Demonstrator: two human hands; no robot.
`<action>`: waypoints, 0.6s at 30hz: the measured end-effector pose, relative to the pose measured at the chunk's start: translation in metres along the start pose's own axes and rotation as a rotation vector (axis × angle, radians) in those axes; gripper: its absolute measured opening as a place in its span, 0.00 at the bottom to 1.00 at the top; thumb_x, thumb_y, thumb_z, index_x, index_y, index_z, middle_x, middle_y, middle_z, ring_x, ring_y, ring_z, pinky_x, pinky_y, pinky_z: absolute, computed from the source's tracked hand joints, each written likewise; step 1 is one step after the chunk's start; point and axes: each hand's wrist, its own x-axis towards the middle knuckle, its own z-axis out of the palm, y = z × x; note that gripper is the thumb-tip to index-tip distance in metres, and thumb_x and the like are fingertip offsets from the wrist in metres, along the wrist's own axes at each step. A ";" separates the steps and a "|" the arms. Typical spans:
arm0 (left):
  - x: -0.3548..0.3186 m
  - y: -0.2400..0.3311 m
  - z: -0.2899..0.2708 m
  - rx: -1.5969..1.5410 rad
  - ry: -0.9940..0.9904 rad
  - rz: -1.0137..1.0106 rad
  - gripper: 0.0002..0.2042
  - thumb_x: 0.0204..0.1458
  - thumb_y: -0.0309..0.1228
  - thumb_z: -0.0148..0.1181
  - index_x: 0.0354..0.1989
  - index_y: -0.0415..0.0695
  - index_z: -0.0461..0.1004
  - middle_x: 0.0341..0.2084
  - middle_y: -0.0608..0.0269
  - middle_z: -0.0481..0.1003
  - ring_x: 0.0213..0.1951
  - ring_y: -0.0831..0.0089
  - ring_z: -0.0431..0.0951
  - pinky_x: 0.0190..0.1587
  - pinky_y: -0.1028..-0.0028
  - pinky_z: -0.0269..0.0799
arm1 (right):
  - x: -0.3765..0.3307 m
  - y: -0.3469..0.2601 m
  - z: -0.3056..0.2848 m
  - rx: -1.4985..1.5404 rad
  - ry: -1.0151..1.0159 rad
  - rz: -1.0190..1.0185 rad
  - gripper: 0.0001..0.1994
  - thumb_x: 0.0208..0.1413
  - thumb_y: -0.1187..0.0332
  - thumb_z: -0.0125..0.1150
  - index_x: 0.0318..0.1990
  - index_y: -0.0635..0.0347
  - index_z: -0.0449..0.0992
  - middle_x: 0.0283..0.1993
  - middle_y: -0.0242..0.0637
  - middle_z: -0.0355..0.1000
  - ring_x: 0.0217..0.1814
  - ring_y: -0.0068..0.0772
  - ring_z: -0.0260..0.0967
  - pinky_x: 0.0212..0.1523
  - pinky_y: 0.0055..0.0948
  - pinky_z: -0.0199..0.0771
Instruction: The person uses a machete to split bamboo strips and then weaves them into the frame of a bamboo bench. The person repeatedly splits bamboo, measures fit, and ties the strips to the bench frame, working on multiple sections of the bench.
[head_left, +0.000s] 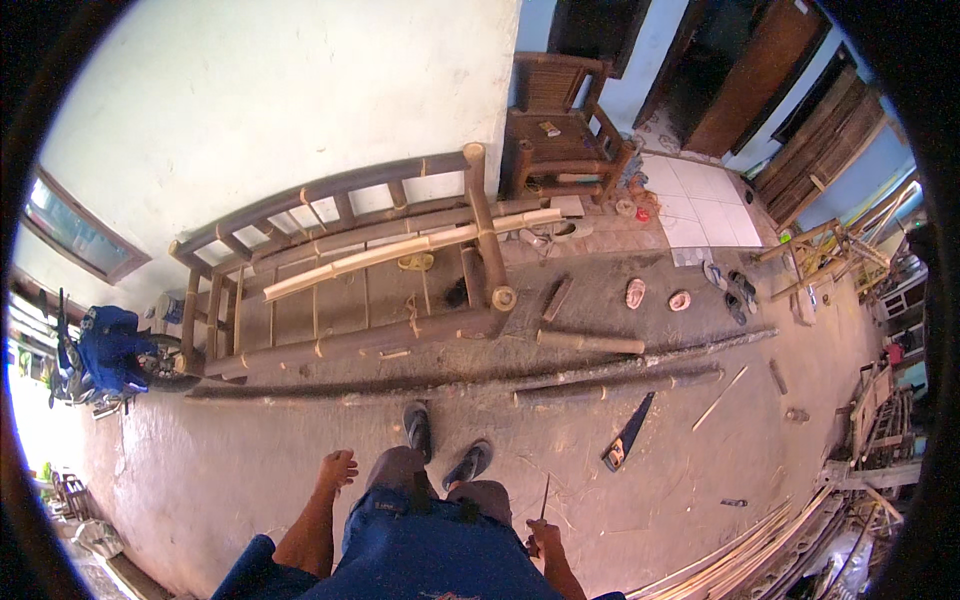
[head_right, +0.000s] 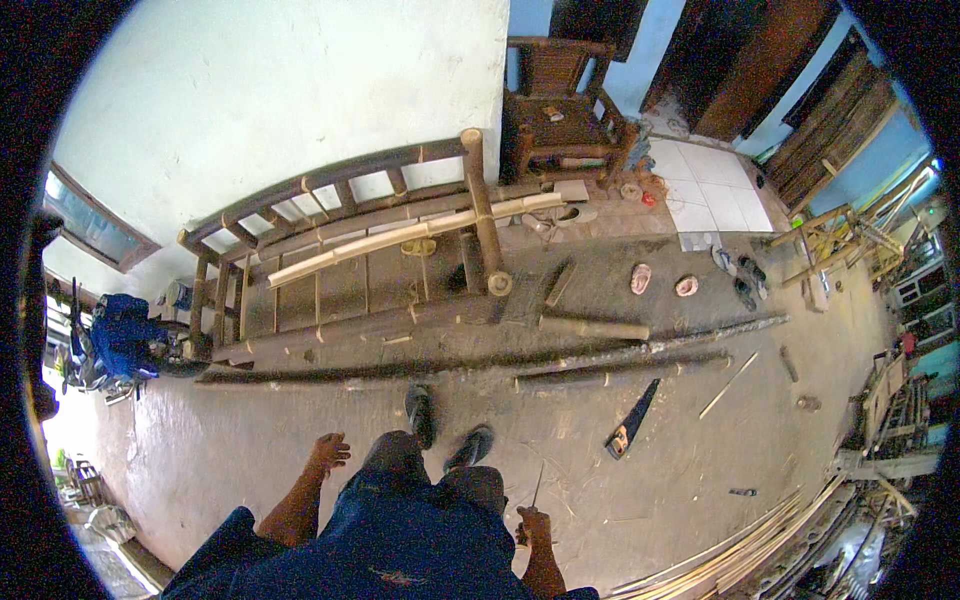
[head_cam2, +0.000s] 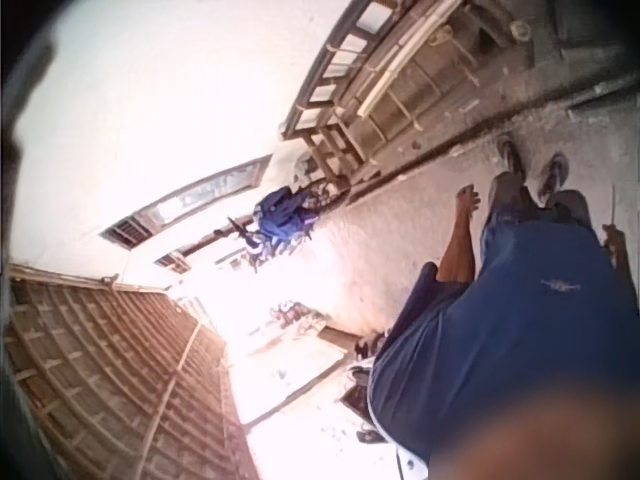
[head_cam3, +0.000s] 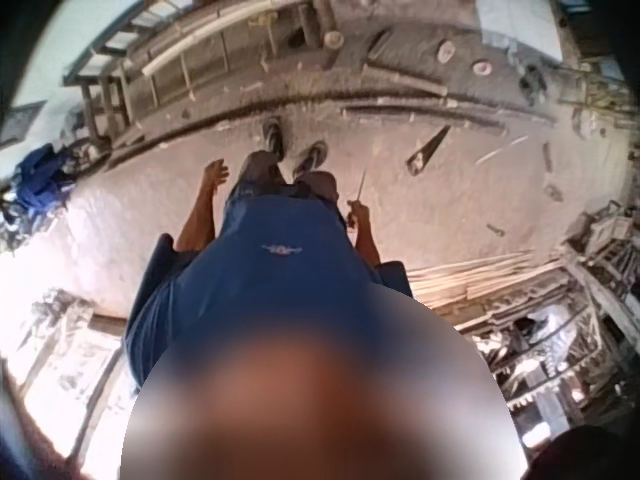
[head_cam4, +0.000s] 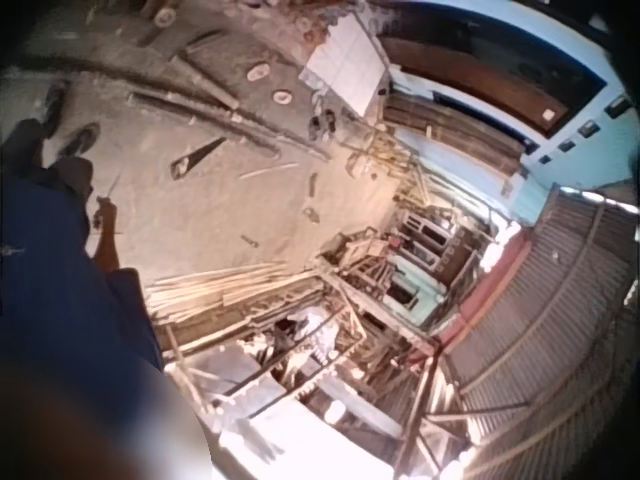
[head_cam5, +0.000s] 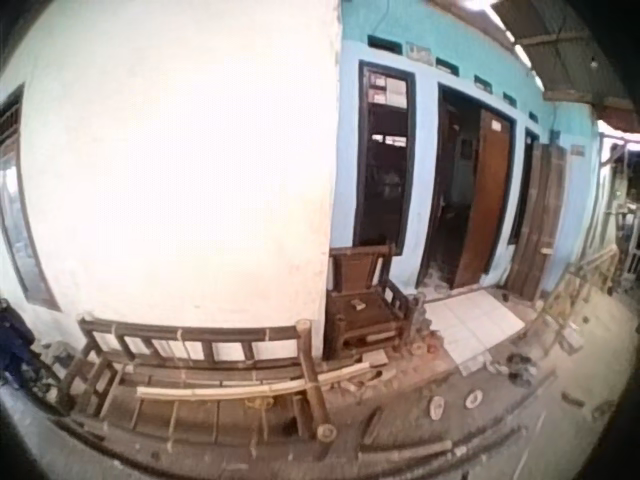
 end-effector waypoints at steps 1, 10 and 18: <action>0.005 0.003 0.001 0.005 0.009 0.011 0.19 0.61 0.48 0.56 0.49 0.46 0.71 0.40 0.51 0.78 0.33 0.57 0.81 0.30 0.58 0.78 | -0.002 -0.017 0.004 0.049 0.000 -0.001 0.12 0.54 0.58 0.64 0.35 0.57 0.76 0.19 0.37 0.66 0.15 0.35 0.67 0.18 0.41 0.73; 0.035 0.040 -0.014 0.048 -0.056 -0.060 0.25 0.62 0.51 0.49 0.61 0.49 0.67 0.52 0.46 0.75 0.48 0.46 0.78 0.48 0.47 0.74 | 0.007 -0.103 0.034 0.048 0.056 -0.210 0.16 0.55 0.55 0.66 0.31 0.59 0.74 0.19 0.38 0.69 0.17 0.35 0.70 0.17 0.40 0.72; 0.097 0.089 -0.027 -0.024 -0.076 -0.032 0.20 0.59 0.44 0.54 0.50 0.41 0.71 0.37 0.52 0.78 0.28 0.59 0.79 0.25 0.59 0.72 | 0.008 -0.107 0.072 0.049 0.079 -0.130 0.17 0.57 0.55 0.60 0.33 0.64 0.77 0.19 0.41 0.71 0.18 0.36 0.72 0.21 0.38 0.75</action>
